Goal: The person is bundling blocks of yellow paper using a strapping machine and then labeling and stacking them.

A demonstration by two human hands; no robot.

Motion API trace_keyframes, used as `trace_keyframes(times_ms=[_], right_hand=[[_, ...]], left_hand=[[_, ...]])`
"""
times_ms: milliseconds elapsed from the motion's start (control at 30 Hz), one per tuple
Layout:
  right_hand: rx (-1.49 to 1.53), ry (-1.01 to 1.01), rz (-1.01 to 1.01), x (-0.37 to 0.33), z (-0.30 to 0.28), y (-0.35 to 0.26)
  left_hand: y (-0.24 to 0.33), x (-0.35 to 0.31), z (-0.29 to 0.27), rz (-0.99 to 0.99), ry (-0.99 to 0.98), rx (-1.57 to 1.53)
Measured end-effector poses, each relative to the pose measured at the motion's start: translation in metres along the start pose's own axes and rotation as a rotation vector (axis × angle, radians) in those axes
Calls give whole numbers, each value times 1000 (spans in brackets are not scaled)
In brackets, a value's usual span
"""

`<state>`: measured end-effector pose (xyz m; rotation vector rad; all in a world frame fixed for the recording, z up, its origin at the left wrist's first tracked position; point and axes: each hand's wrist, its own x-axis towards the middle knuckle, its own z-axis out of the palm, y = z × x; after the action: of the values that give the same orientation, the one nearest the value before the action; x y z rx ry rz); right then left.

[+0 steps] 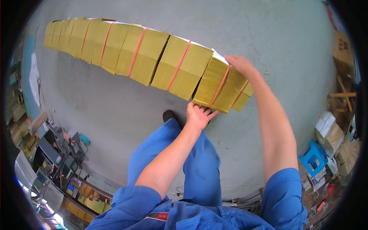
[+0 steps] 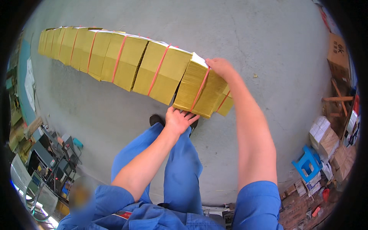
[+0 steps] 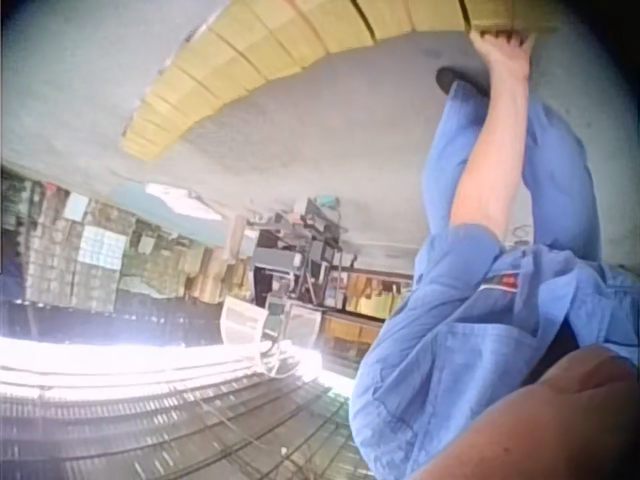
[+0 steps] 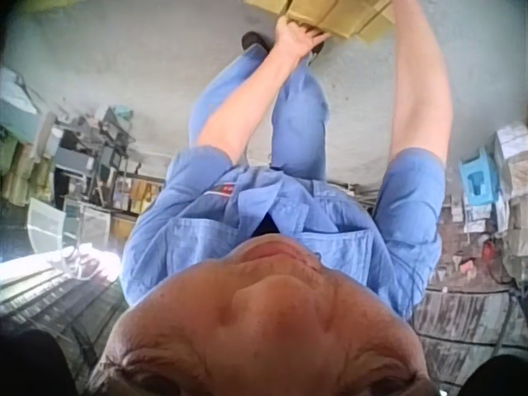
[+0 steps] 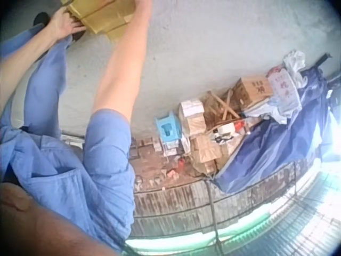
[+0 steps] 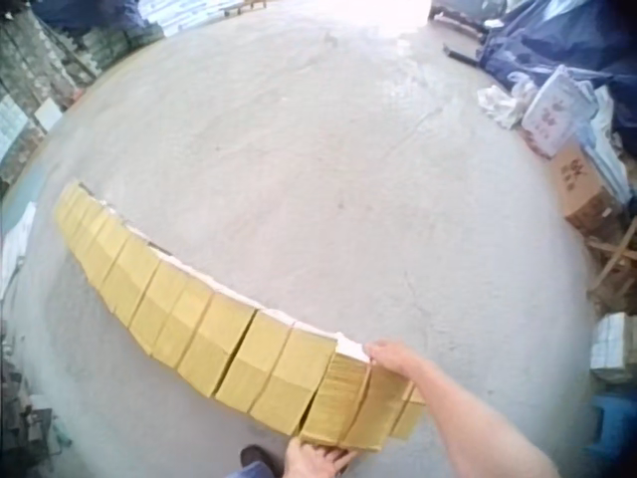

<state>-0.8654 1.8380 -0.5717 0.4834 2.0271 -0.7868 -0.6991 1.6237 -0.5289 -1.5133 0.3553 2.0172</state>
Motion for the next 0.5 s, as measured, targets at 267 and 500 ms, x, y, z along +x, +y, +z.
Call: trace_keyframes(times_ms=[267, 500], right_hand=[[-35, 97, -52, 3, 7, 15], [-135, 62, -150, 11, 15, 1]], left_hand=[[9, -16, 10, 70, 15, 37], [13, -13, 7, 74, 5, 88]])
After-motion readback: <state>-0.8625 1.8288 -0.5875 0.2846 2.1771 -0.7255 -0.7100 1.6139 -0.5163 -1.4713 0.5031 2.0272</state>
